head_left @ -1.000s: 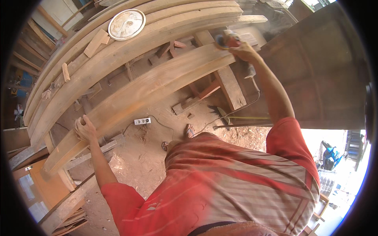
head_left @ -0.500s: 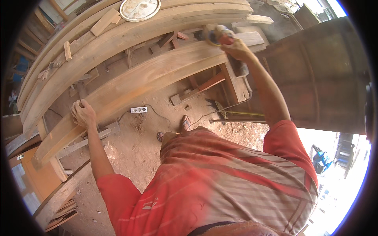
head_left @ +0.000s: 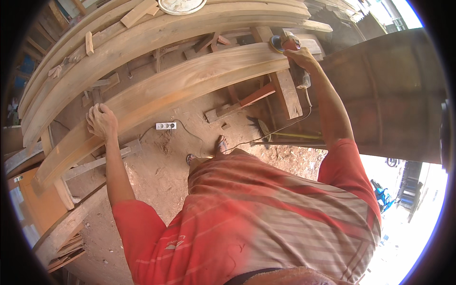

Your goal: The person sands a curved wooden beam by hand with a block and then using a power sander. They move the wood from a pile to a workbench and later stack it vertically among other wooden pieces.

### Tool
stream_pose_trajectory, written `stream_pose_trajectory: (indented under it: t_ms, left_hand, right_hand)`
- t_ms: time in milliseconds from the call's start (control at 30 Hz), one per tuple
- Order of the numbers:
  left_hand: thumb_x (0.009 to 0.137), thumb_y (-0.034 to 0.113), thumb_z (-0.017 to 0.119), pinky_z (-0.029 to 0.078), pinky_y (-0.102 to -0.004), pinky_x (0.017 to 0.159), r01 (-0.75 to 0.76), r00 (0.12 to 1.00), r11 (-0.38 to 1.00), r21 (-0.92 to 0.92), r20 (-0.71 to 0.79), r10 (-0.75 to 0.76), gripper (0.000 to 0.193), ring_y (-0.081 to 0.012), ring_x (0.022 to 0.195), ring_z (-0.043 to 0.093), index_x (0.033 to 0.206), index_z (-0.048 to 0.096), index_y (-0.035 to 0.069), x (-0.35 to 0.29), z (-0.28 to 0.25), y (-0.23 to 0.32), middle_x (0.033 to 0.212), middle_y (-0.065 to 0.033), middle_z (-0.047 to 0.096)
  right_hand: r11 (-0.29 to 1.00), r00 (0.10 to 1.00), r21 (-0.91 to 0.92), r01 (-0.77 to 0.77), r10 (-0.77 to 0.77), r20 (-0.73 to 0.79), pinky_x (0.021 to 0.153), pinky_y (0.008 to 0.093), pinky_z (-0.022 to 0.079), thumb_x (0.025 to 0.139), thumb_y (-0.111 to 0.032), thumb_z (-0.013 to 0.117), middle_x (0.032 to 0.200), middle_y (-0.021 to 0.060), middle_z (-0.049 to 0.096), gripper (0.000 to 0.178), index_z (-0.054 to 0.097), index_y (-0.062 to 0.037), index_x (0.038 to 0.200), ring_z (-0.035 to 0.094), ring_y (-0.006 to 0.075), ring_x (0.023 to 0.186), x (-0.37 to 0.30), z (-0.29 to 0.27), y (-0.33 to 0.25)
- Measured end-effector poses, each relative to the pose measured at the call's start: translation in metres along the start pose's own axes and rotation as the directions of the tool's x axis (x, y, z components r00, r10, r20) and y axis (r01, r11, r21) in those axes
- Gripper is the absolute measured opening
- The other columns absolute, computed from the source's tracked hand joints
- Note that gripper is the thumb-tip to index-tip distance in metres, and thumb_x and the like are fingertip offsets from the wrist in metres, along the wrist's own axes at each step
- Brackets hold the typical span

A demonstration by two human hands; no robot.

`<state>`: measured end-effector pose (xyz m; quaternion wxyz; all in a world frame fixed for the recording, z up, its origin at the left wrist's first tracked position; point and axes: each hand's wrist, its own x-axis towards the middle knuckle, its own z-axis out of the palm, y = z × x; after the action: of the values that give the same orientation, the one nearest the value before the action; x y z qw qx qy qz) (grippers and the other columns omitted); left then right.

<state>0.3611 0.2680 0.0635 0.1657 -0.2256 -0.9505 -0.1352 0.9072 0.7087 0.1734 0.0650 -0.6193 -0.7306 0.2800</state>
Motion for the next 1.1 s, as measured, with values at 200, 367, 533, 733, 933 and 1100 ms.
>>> stream_pose_trajectory:
  t_ms: [200, 367, 533, 733, 933, 1100]
  left_hand:
    - [0.106, 0.041, 0.042, 0.034, -0.0541, 0.117, -0.020, 0.998, 0.996, -0.092, -0.062, 0.014, 0.045, -0.0305, 0.142, 0.048, 0.130, 0.069, 0.013, 0.004, 0.011, -0.023, 0.143, -0.0052, 0.063]
    - [0.106, 0.039, 0.042, 0.035, -0.0527, 0.116, -0.060, 0.997, 0.993, -0.102, -0.055, 0.055, 0.044, -0.0309, 0.142, 0.049, 0.129, 0.068, 0.012, 0.003, 0.011, -0.021, 0.142, -0.0057, 0.064]
    - [0.104, 0.042, 0.046, 0.035, -0.0532, 0.116, -0.088, 0.996, 0.991, -0.105, -0.045, 0.084, 0.046, -0.0314, 0.141, 0.049, 0.129, 0.068, 0.009, 0.002, 0.003, -0.017, 0.142, -0.0060, 0.064]
    - [0.103, 0.046, 0.050, 0.035, -0.0530, 0.115, -0.077, 0.996, 0.996, -0.039, -0.052, 0.075, 0.048, -0.0312, 0.141, 0.049, 0.129, 0.067, 0.009, -0.003, 0.002, -0.009, 0.143, -0.0066, 0.062]
    - [0.101, 0.047, 0.054, 0.038, -0.0529, 0.113, -0.043, 0.998, 0.999, -0.018, -0.051, 0.042, 0.048, -0.0307, 0.138, 0.052, 0.125, 0.069, 0.008, -0.001, 0.000, 0.000, 0.140, -0.0071, 0.065]
    - [0.101, 0.041, 0.055, 0.041, -0.0468, 0.113, -0.152, 0.982, 0.982, -0.116, -0.127, 0.137, 0.046, -0.0331, 0.133, 0.056, 0.121, 0.071, 0.002, 0.012, 0.028, -0.070, 0.135, -0.0139, 0.067]
  right_hand:
    - [0.956, 0.947, 0.017, 0.293, -0.292, 0.131, 0.094, 0.0421, 0.056, 0.077, -0.042, 0.079, 0.111, 0.0288, 0.073, 0.062, 0.071, 0.0070, 0.114, 0.072, 0.0368, 0.111, -0.059, 0.097, -0.114]
    - [0.934, 0.890, -0.026, 0.357, -0.331, 0.315, 0.097, 0.0469, 0.055, 0.079, -0.039, 0.077, 0.114, 0.0295, 0.072, 0.065, 0.061, 0.0034, 0.125, 0.069, 0.0432, 0.112, -0.148, 0.126, -0.211]
    - [0.951, 0.910, -0.019, 0.309, -0.289, 0.298, 0.096, 0.0456, 0.054, 0.078, -0.038, 0.077, 0.110, 0.0291, 0.073, 0.065, 0.062, 0.0027, 0.126, 0.071, 0.0413, 0.110, -0.141, 0.121, -0.190]
    - [0.983, 0.982, -0.024, 0.182, -0.183, -0.040, 0.077, 0.0387, 0.055, 0.074, -0.039, 0.078, 0.086, 0.0148, 0.073, 0.048, 0.075, 0.0020, 0.098, 0.071, 0.0242, 0.084, -0.052, 0.052, -0.053]
    - [0.991, 0.991, 0.094, -0.100, 0.107, -0.074, 0.070, 0.0355, 0.053, 0.074, -0.039, 0.079, 0.084, 0.0116, 0.072, 0.046, 0.075, 0.0034, 0.090, 0.067, 0.0186, 0.074, 0.013, -0.039, 0.047]
    - [0.988, 0.988, 0.028, 0.152, -0.153, 0.031, 0.076, 0.0377, 0.054, 0.076, -0.038, 0.076, 0.087, 0.0141, 0.072, 0.046, 0.072, 0.0044, 0.094, 0.070, 0.0239, 0.080, 0.008, -0.021, 0.019]
